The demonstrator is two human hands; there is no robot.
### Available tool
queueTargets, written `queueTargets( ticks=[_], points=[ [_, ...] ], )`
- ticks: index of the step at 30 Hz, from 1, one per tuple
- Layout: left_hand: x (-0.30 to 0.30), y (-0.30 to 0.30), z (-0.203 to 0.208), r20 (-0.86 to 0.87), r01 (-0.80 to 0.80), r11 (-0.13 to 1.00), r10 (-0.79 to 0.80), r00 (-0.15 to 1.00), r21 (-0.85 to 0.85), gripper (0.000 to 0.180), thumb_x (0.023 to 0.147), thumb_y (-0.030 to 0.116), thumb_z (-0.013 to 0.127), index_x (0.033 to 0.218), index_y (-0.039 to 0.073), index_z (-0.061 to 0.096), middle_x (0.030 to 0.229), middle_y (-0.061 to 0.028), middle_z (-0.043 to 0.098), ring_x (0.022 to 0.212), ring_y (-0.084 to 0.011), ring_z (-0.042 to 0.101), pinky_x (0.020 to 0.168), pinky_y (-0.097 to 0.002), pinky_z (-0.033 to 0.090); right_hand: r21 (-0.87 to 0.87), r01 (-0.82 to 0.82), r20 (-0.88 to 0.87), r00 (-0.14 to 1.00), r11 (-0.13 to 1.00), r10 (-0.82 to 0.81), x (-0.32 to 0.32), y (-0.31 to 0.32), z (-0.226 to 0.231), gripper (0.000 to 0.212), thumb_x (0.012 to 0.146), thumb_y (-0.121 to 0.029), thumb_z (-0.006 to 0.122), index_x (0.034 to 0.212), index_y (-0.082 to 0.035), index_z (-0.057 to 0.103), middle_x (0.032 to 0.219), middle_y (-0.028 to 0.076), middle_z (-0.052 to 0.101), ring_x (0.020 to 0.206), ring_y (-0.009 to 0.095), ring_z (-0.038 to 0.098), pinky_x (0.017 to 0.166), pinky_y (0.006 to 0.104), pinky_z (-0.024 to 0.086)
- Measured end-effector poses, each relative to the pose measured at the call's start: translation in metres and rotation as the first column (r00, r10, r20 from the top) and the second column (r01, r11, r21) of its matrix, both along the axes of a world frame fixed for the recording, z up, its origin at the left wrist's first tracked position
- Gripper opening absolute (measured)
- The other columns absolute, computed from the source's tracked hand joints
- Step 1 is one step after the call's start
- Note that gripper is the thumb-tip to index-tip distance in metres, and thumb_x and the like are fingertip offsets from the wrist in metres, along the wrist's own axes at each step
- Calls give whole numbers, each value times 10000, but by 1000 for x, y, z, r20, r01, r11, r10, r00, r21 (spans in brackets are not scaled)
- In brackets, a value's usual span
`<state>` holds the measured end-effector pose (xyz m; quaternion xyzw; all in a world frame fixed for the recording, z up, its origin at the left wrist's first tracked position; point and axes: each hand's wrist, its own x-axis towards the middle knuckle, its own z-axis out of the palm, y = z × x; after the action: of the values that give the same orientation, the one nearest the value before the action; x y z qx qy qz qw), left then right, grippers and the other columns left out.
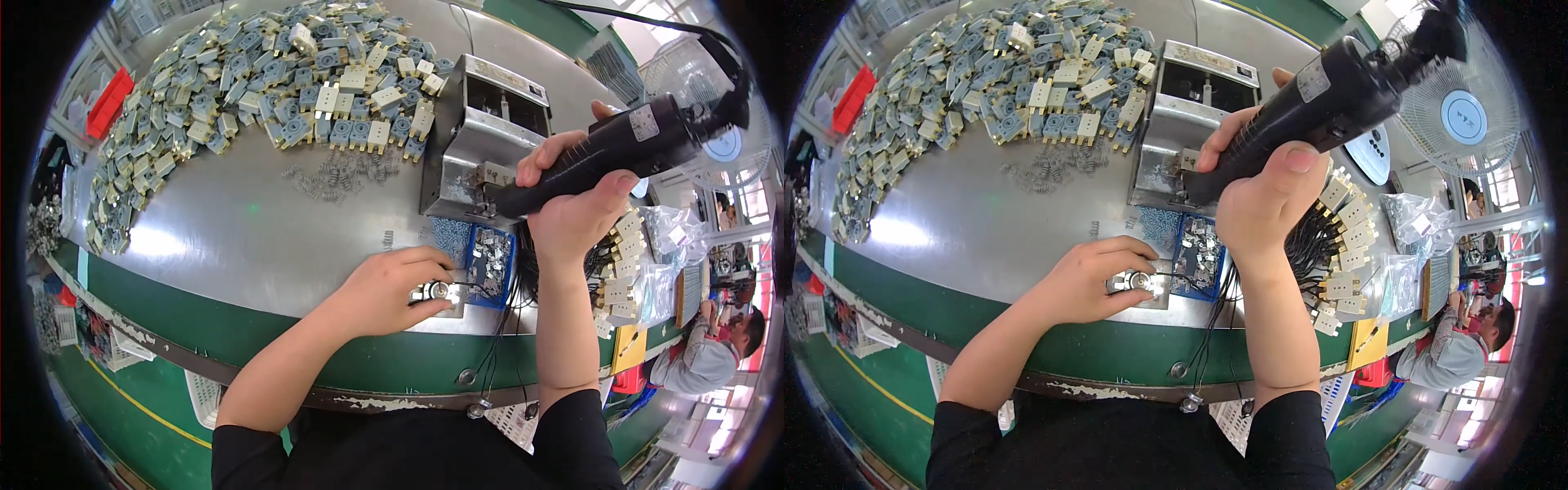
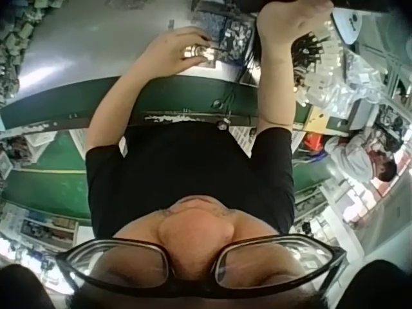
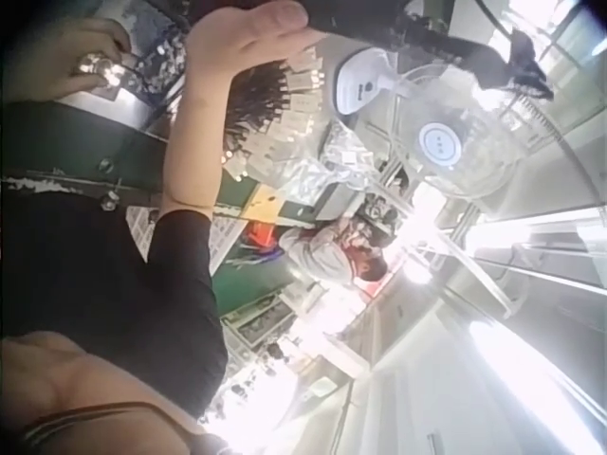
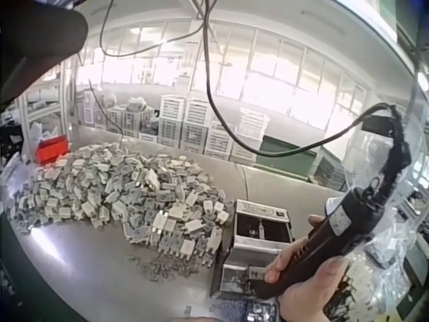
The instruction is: Assembling and wiring small electronic components using an electric screwdriver at a factory workstation.
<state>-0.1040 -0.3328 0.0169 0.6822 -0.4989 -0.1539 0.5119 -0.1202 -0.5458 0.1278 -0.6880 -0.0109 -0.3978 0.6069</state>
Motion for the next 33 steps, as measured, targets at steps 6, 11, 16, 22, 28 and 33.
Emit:
queueTargets(
  ticks=[6, 11, 16, 22, 28, 33],
  points=[
    [1, -1, -1, 3, -35, 999, 35, 999, -10, 301, 828, 194, 854, 1058, 58, 716, 1210, -89, 725, 1047, -320, 723, 888, -422, 588, 291, -307, -83, 936, 906, 343, -33, 32, 17, 1118, 900, -881, 513, 1598, -30, 315, 763, 67, 531, 557, 185, 545, 505, 366, 469],
    [5, 1, 1, 3, -8, 1000, 8, 1000, 14, 281, 866, 266, 816, 1055, 77, 732, 1177, -48, 719, 1001, -298, 723, 847, -422, 589, 214, -302, -146, 930, 929, 337, -39, 60, 4, 1185, 873, -911, 510, 1608, -14, 265, 768, 80, 533, 559, 191, 552, 520, 355, 495],
    [2, 2, -4, 16, -24, 999, 23, 1000, 26, 308, 867, 280, 819, 1054, 53, 726, 1158, -52, 719, 980, -307, 723, 828, -427, 585, 174, -283, -212, 925, 943, 316, -41, 67, -12, 1183, 856, -923, 517, 1575, -16, 271, 771, 82, 537, 570, 202, 559, 561, 368, 516],
    [2, 1, -1, 27, -13, 998, 11, 1000, 58, 331, 861, 291, 825, 1058, 46, 722, 1129, -62, 721, 957, -323, 721, 823, -436, 583, 205, -295, -198, 921, 933, 335, -44, 68, -15, 1188, 837, -945, 501, 1549, -19, 287, 781, 76, 534, 579, 192, 560, 555, 359, 518],
    [2, 2, -8, 0, -24, 999, 24, 1000, 33, 341, 850, 296, 831, 1065, 53, 725, 1110, -60, 725, 931, -329, 726, 808, -445, 585, 157, -296, -221, 919, 942, 326, -46, 70, -20, 1192, 830, -958, 481, 1548, -27, 286, 801, 68, 536, 576, 179, 546, 547, 353, 511],
    [2, -1, -8, 12, -41, 999, 41, 999, 10, 321, 843, 288, 835, 1051, 66, 732, 1107, -53, 726, 927, -328, 728, 807, -446, 588, 220, -350, -132, 914, 911, 383, -45, 66, -23, 1182, 839, -954, 473, 1550, -30, 281, 810, 66, 537, 587, 176, 548, 553, 349, 509]
  ],
)
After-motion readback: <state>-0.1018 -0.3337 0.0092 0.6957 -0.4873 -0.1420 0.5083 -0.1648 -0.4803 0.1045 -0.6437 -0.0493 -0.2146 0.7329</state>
